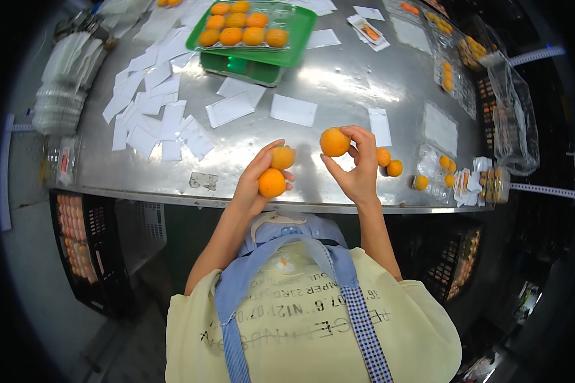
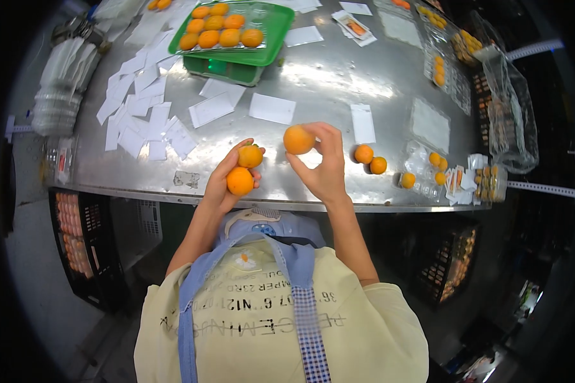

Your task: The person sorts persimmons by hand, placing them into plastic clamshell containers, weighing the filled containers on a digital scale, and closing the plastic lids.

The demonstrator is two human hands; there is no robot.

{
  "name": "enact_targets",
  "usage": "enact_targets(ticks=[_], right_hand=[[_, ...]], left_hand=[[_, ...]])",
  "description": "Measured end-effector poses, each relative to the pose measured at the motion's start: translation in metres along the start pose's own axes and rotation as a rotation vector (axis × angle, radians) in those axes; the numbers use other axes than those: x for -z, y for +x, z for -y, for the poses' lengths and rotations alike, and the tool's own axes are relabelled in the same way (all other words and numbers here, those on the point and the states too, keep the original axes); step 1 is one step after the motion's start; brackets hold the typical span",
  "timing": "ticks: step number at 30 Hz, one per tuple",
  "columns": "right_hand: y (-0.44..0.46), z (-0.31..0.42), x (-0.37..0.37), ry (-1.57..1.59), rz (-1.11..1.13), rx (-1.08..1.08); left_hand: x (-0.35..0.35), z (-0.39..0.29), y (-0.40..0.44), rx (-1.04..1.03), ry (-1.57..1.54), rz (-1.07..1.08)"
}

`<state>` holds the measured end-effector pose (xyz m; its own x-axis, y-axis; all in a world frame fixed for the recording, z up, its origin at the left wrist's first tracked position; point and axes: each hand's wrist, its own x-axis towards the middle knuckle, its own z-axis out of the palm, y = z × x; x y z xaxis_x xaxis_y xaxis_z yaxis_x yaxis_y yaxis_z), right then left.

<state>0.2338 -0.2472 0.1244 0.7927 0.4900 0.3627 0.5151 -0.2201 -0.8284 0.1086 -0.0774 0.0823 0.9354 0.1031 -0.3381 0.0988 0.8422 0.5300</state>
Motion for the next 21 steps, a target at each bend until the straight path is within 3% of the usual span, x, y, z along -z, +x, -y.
enact_targets(ticks=[5,10,16,21], right_hand=[[0.011,-0.003,-0.031,0.192,0.105,-0.144],[0.035,-0.001,-0.048,0.044,0.276,-0.166],[0.093,-0.004,-0.063,0.173,0.291,-0.256],[0.164,-0.031,-0.073,0.229,0.222,-0.181]], left_hand=[[0.021,-0.019,0.003,0.043,-0.211,-0.029],[0.039,-0.032,0.019,0.028,-0.241,-0.042],[0.045,-0.045,0.042,0.021,-0.261,-0.061],[0.054,-0.050,0.059,0.029,-0.204,-0.093]])
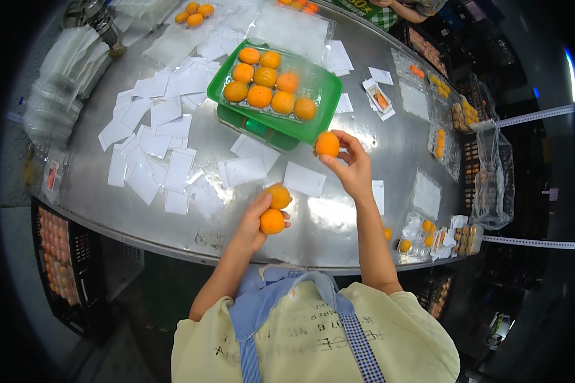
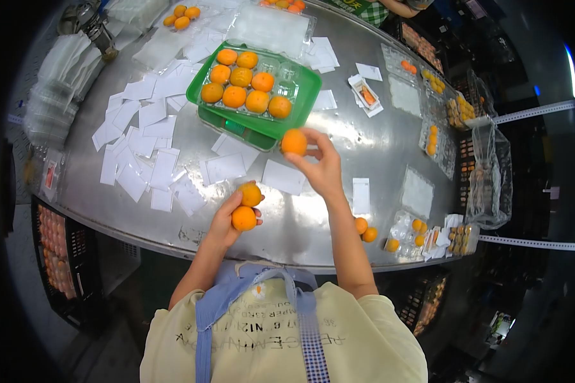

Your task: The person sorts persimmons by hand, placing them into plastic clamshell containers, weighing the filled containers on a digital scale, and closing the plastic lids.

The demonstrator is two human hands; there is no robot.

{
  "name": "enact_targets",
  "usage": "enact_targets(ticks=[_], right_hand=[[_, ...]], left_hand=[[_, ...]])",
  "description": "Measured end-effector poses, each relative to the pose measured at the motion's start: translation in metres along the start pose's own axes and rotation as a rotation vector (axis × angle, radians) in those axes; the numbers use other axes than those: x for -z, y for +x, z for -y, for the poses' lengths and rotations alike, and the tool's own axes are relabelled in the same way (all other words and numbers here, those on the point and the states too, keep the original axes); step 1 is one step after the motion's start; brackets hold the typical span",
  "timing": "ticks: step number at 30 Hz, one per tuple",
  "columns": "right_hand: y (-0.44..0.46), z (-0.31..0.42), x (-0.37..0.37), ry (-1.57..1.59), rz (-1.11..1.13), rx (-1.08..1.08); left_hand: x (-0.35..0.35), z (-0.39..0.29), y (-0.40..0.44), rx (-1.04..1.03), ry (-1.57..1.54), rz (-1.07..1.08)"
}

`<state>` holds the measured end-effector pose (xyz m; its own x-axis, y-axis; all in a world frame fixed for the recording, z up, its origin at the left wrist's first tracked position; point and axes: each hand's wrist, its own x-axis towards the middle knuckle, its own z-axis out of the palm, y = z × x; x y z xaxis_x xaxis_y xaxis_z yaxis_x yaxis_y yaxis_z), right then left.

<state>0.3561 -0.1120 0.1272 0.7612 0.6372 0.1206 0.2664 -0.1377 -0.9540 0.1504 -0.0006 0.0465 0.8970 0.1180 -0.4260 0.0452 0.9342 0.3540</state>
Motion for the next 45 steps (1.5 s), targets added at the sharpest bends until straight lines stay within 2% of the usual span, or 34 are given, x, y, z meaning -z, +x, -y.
enact_targets(ticks=[9,17,21,24,30,33,35,37,39,40,42,44,45], right_hand=[[0.135,-0.010,-0.005,-0.166,-0.045,0.105],[0.215,-0.028,-0.021,-0.335,-0.009,0.134],[0.216,-0.044,-0.012,-0.358,-0.071,0.082],[0.213,-0.059,-0.002,-0.578,-0.059,0.140],[0.209,-0.066,-0.002,-0.777,-0.028,0.220],[0.207,-0.071,-0.002,-0.802,-0.032,0.288],[0.212,-0.079,0.001,-0.833,-0.092,0.474],[0.199,-0.074,0.000,-0.811,-0.144,0.555],[0.168,-0.025,-0.017,-0.533,-0.163,0.410],[0.155,-0.021,-0.021,-0.392,-0.076,0.416],[0.110,0.011,-0.033,-0.315,0.308,0.155],[0.080,0.029,-0.045,-0.398,0.663,0.164],[0.070,0.030,-0.050,-0.431,0.684,0.198]], left_hand=[[0.008,-0.009,0.012,0.016,0.085,0.054],[0.010,-0.013,0.020,0.048,-0.057,0.145],[0.026,-0.007,0.024,0.049,0.022,0.042],[0.036,-0.005,0.029,0.088,0.067,0.003],[0.026,-0.013,0.030,0.053,0.101,-0.021],[0.019,-0.017,0.032,0.032,0.117,-0.042],[0.014,-0.023,0.037,0.000,0.119,-0.040],[0.010,-0.025,0.033,-0.003,0.100,-0.074],[0.003,-0.034,0.037,-0.016,0.089,-0.101],[-0.002,-0.037,0.038,-0.022,0.083,-0.109],[-0.010,-0.044,0.038,-0.030,0.078,-0.117],[-0.013,-0.048,0.039,-0.047,0.099,-0.092],[-0.014,-0.048,0.040,-0.055,0.110,-0.076]])
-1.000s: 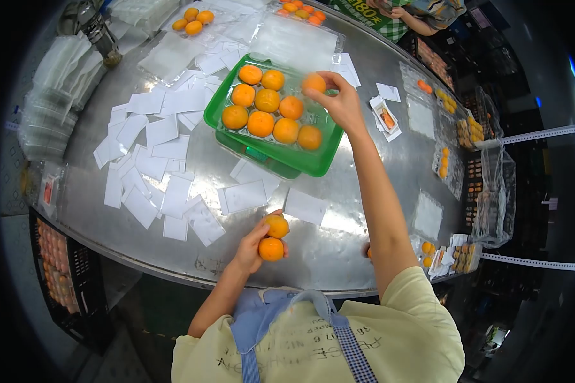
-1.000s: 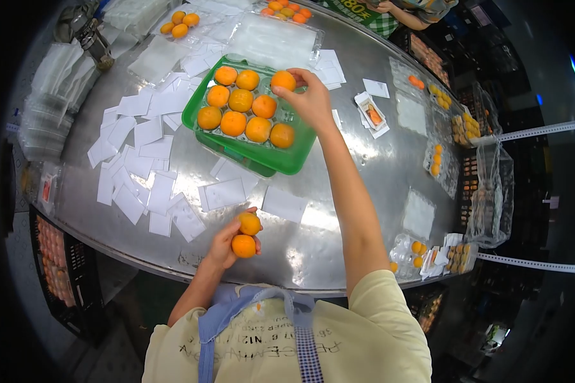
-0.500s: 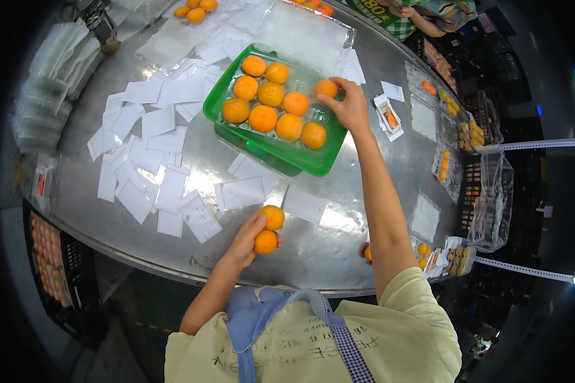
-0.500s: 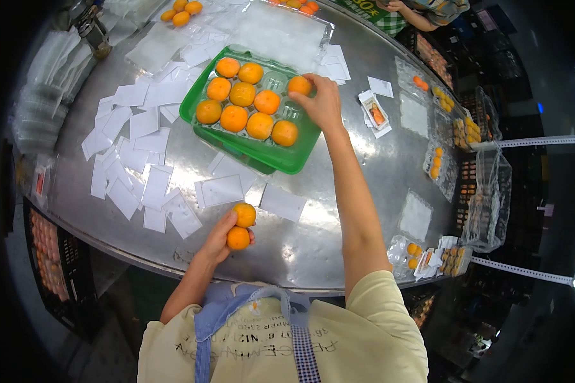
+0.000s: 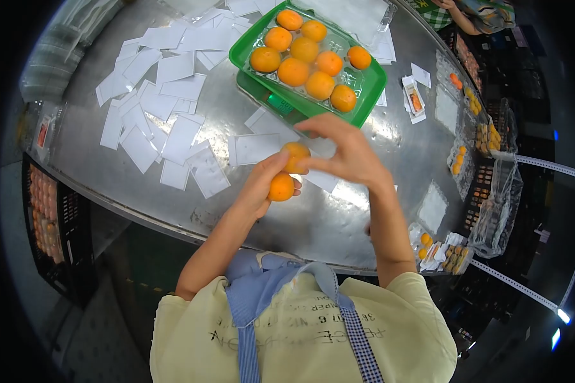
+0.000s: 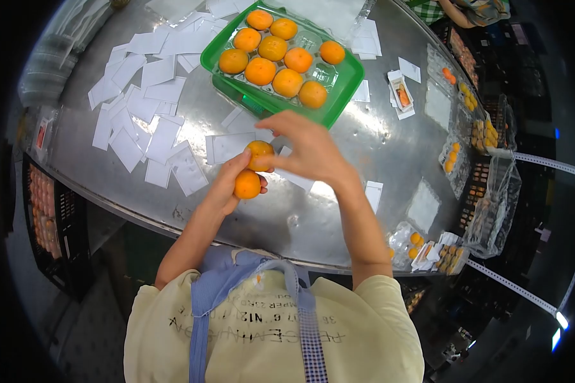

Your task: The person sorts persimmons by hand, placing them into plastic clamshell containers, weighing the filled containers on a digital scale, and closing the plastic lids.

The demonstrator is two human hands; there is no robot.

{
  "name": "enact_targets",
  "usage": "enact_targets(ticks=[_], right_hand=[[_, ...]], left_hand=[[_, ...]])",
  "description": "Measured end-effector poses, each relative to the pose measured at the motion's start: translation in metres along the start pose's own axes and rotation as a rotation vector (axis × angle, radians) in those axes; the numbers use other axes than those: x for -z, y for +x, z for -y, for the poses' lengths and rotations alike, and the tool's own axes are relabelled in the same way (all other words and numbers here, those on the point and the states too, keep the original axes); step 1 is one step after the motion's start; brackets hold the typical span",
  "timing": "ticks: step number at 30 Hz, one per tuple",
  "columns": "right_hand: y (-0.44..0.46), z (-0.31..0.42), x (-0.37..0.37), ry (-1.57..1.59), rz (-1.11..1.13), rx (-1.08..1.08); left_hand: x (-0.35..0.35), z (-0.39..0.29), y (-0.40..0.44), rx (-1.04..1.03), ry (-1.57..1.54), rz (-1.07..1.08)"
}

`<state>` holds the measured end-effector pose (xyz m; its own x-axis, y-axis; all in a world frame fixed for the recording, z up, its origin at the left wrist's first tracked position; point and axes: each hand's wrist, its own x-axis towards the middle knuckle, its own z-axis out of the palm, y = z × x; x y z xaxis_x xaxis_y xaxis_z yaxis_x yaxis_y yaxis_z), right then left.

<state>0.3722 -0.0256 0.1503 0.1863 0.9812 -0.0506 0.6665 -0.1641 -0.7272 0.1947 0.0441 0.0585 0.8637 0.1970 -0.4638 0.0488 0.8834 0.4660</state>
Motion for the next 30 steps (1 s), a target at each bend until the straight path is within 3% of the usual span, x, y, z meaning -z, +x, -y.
enact_targets(ticks=[3,8,16,22,30], right_hand=[[-0.010,0.004,-0.016,-0.059,0.032,0.034],[-0.014,0.003,-0.016,0.200,0.004,-0.094],[0.019,-0.052,0.032,0.359,-0.406,-0.085],[0.070,-0.084,0.070,0.220,-0.532,-0.142],[0.038,-0.097,0.058,0.033,-0.558,-0.203]], left_hand=[[-0.003,0.000,0.000,-0.037,0.105,-0.016],[-0.002,-0.004,-0.007,-0.012,-0.111,0.023],[0.025,0.009,-0.005,-0.025,-0.551,0.072],[0.029,0.011,-0.011,-0.014,-0.427,0.044],[0.043,0.009,-0.010,0.031,-0.335,0.035]])
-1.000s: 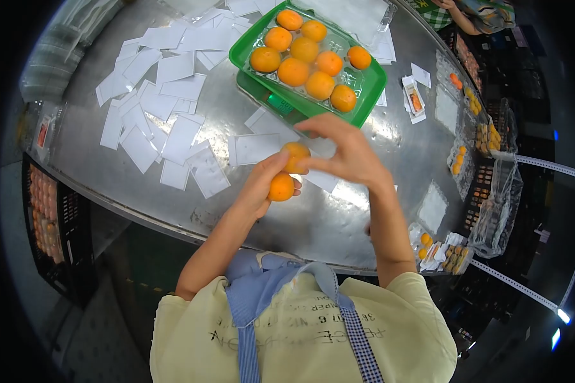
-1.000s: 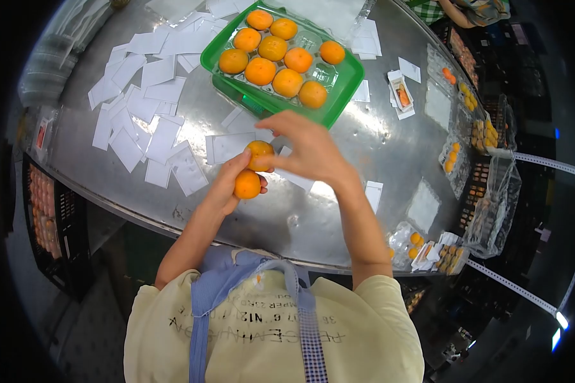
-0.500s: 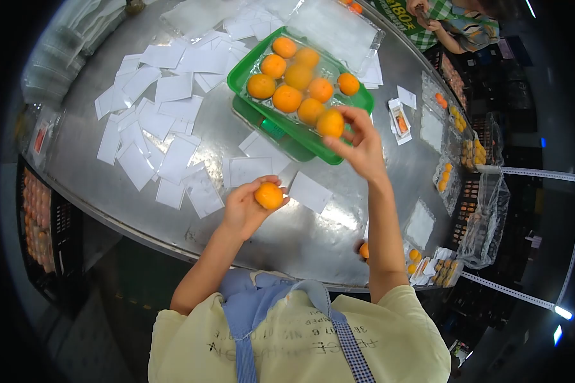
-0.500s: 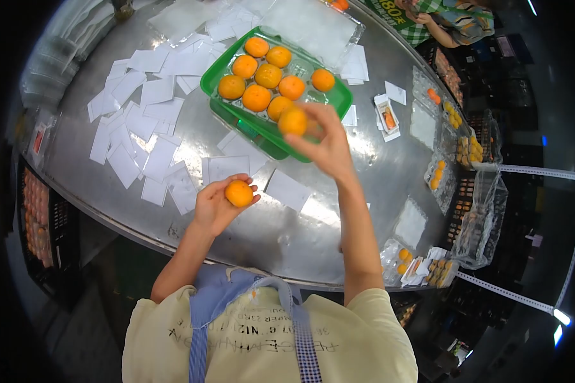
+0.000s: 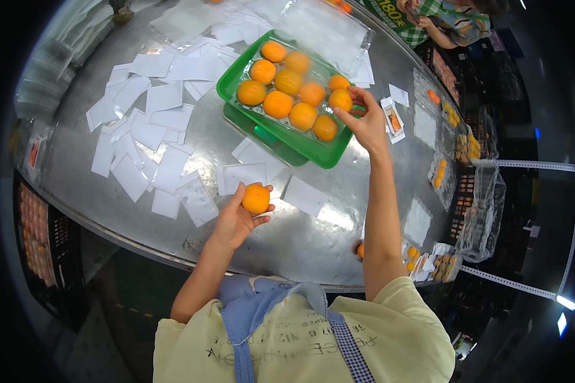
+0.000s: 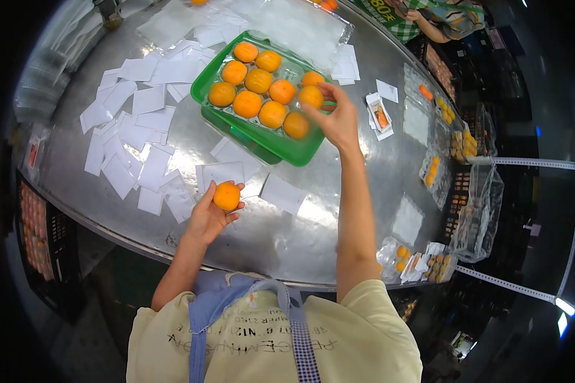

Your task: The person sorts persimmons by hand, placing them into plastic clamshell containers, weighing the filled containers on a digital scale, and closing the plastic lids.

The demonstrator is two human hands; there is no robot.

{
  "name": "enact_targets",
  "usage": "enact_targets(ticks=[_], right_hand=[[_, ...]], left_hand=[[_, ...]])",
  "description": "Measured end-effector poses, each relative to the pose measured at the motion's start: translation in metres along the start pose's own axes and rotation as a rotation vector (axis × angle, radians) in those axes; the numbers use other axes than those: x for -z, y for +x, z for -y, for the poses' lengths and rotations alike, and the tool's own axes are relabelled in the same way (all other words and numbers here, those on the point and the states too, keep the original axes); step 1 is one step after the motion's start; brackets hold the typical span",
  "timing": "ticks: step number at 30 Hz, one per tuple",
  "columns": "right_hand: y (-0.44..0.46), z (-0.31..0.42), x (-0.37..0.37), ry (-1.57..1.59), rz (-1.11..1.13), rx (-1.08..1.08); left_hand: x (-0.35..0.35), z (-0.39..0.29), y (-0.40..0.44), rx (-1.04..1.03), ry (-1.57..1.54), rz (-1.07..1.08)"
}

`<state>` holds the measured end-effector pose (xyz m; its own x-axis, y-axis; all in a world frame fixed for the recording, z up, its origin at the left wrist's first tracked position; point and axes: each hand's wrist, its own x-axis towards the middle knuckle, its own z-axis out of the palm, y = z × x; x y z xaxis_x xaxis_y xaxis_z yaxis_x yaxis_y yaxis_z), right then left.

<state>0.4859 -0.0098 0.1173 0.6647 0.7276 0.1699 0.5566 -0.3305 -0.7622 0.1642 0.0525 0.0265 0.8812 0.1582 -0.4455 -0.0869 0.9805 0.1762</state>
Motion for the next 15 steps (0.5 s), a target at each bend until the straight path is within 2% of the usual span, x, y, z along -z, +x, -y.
enact_targets(ticks=[6,8,13,14,15], right_hand=[[0.003,-0.013,0.001,-0.204,0.073,0.016],[0.004,-0.019,-0.003,-0.134,0.075,-0.025],[0.000,-0.025,-0.008,-0.122,0.059,0.014],[-0.002,-0.027,-0.009,-0.051,0.050,-0.057],[-0.005,-0.019,-0.009,-0.130,-0.024,0.054]], left_hand=[[-0.015,-0.001,0.003,-0.039,0.086,-0.042],[-0.018,0.000,0.003,-0.046,0.088,-0.042],[-0.030,-0.006,0.004,-0.098,-0.153,0.079],[-0.032,-0.009,0.004,-0.111,-0.186,0.121],[-0.034,-0.010,0.004,-0.128,-0.192,0.152]])
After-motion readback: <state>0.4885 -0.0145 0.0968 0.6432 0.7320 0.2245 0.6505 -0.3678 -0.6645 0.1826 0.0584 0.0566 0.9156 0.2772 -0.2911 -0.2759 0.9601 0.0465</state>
